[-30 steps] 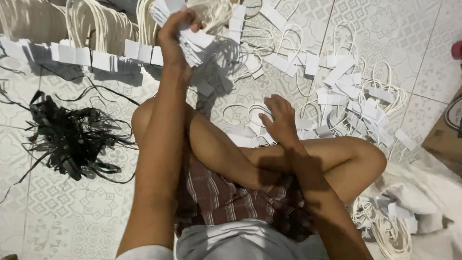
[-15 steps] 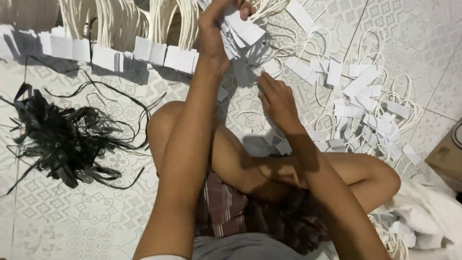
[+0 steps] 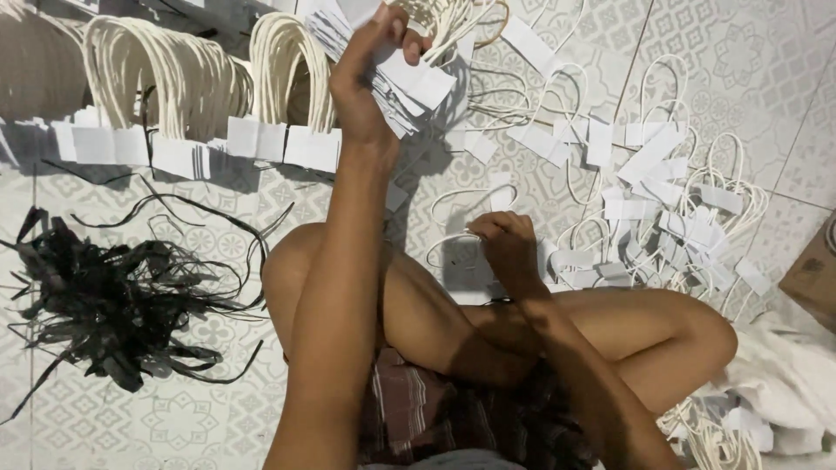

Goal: Sorting and stacking white paper tags with attached strings from a large pile on the floor into organized stacks.

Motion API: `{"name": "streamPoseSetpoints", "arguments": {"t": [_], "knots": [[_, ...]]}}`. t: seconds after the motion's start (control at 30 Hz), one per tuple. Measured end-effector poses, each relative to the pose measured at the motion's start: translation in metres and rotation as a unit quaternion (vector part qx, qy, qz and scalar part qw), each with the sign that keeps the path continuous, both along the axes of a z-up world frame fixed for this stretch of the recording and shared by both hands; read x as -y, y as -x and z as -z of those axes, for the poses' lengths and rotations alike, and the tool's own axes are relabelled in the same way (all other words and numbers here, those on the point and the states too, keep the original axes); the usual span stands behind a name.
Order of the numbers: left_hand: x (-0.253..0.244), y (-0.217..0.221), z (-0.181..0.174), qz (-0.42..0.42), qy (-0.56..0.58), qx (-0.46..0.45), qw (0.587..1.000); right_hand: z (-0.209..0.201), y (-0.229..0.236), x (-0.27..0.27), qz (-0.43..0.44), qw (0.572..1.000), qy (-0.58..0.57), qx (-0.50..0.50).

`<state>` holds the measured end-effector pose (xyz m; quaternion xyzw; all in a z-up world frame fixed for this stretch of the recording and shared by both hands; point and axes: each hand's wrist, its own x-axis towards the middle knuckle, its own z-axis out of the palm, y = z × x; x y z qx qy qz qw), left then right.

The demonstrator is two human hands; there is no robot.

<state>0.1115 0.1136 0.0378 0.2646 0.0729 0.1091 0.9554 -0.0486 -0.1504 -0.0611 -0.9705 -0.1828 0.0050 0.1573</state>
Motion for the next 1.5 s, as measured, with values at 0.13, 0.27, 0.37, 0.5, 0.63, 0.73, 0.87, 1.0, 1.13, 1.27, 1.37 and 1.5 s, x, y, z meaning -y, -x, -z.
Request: {"name": "streamPoseSetpoints", "arguments": {"t": [0.13, 0.27, 0.37, 0.5, 0.63, 0.73, 0.87, 1.0, 1.13, 1.27, 1.37, 1.5], "knots": [[0.002, 0.0, 0.0, -0.005, -0.017, 0.002, 1.0, -0.027, -0.006, 0.003, 0.041, 0.979, -0.185, -0.07], [0.003, -0.003, 0.001, 0.01, 0.009, -0.01, 1.0, -0.039, -0.048, 0.003, 0.019, 0.994, -0.082, 0.064], [0.005, -0.002, 0.003, 0.016, 0.012, -0.032, 0.999, -0.049, -0.085, 0.0, 0.029, 0.991, -0.127, 0.032], [0.005, -0.002, 0.005, 0.02, -0.021, -0.078, 0.997, -0.047, -0.124, 0.004, -0.006, 0.999, -0.033, -0.038], [0.006, -0.003, 0.011, 0.032, 0.001, -0.074, 0.997, -0.052, -0.141, -0.007, -0.069, 0.996, -0.04, 0.031], [0.008, -0.002, 0.008, 0.032, -0.094, -0.103, 0.99, -0.055, -0.15, -0.011, -0.078, 0.992, -0.037, 0.094], [0.011, -0.004, 0.009, 0.018, -0.039, -0.092, 0.995, -0.047, -0.16, -0.013, -0.059, 0.996, 0.007, 0.066], [0.012, -0.004, 0.004, -0.005, -0.032, -0.074, 0.997, -0.037, -0.167, -0.017, -0.03, 0.998, 0.06, 0.013], [0.014, -0.004, 0.013, -0.031, 0.033, -0.048, 0.998, -0.027, -0.174, -0.011, -0.091, 0.984, 0.13, 0.076], [0.014, -0.003, 0.01, -0.029, 0.059, -0.045, 0.997, -0.028, -0.168, -0.007, -0.105, 0.986, 0.125, 0.031], [0.015, -0.004, 0.013, -0.031, 0.058, -0.039, 0.997, -0.027, -0.162, -0.001, -0.107, 0.989, 0.104, 0.008], [0.016, -0.003, 0.014, -0.038, 0.01, -0.037, 0.999, -0.017, -0.158, 0.01, -0.144, 0.984, 0.059, 0.092]]}}
